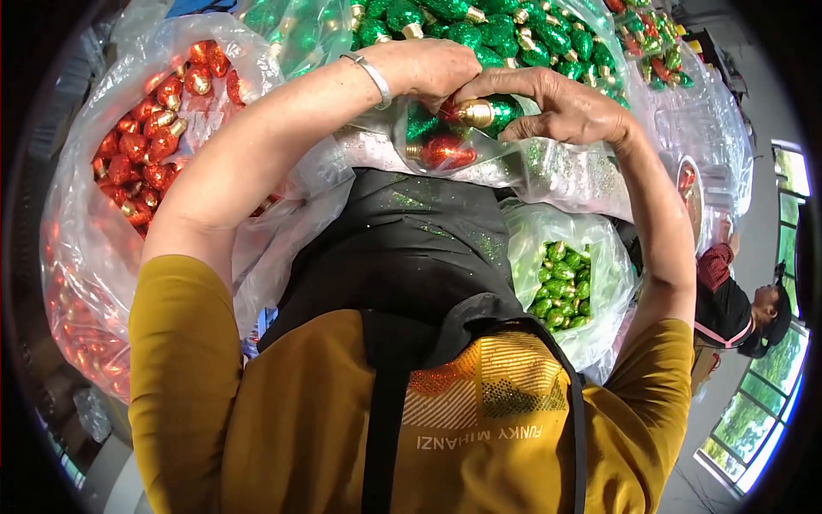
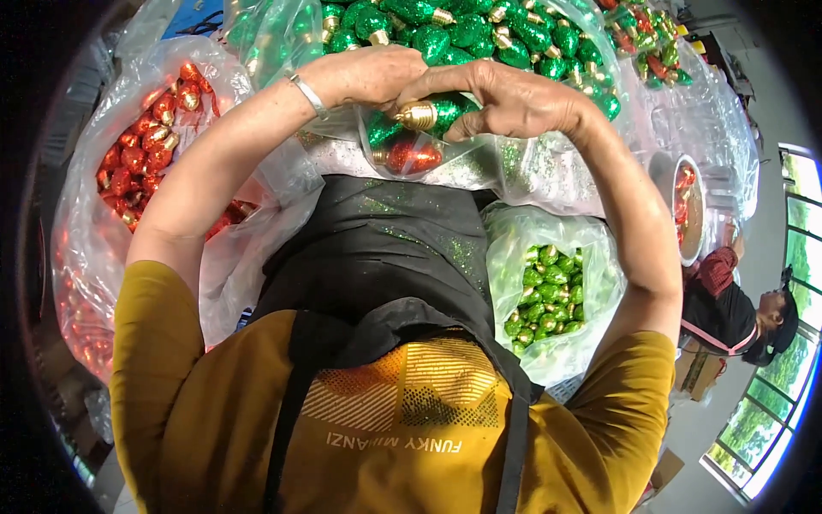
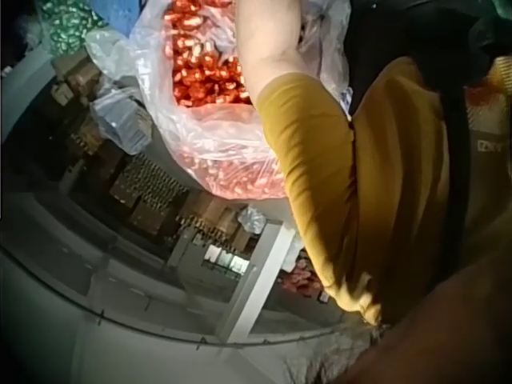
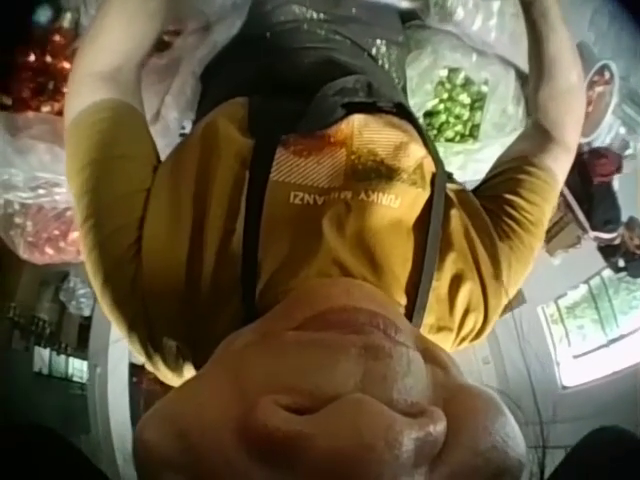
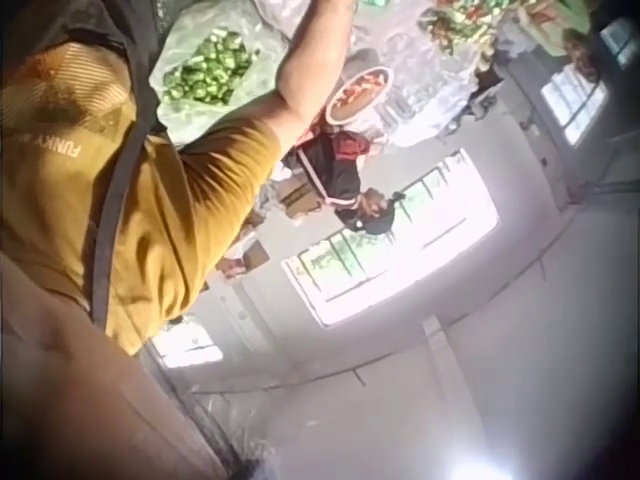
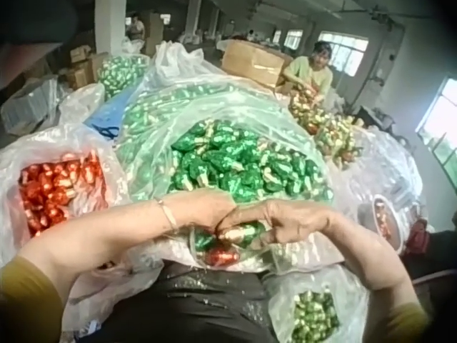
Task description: Sorting and packaging green and red plastic bell pepper-shaped items into plastic bags.
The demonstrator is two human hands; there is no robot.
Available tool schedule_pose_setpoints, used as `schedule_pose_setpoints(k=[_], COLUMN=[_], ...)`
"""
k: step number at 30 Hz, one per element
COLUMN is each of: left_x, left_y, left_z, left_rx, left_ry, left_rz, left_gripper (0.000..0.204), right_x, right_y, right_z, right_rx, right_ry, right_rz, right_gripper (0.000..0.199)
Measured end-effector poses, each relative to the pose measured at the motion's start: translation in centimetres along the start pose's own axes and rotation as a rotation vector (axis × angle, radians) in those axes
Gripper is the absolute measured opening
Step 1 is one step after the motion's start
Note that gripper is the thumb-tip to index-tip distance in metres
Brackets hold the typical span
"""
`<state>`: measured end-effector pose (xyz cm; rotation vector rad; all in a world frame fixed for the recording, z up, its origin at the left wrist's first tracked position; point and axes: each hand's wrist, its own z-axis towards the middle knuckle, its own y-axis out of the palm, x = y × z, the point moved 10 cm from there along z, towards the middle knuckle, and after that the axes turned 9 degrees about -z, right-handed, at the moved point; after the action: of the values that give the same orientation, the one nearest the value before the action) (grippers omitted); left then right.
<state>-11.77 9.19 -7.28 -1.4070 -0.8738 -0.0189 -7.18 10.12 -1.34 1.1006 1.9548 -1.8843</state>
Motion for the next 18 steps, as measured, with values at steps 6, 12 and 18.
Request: schedule_pose_setpoints(k=[6, 12, 18], left_x=[0.7, 0.3, 1.5], left_y=[0.1, 1.4, 0.4], left_z=[-0.3, 0.9, 0.8], left_rx=[0.013, -0.081, -0.129], left_ry=[0.077, 0.033, 0.060], left_rz=[0.040, -0.034, -0.008], left_gripper=[0.013, 0.011, 0.015], right_x=[-0.3, -0.3, 0.7], right_y=[0.1, 1.4, 2.9], right_z=[-0.4, 0.3, 0.9], right_rx=[0.066, 0.024, -0.219], right_ry=[0.001, -0.160, 0.033], right_rz=[-0.106, -0.403, -0.437], right_gripper=[0.042, 0.041, 0.027])
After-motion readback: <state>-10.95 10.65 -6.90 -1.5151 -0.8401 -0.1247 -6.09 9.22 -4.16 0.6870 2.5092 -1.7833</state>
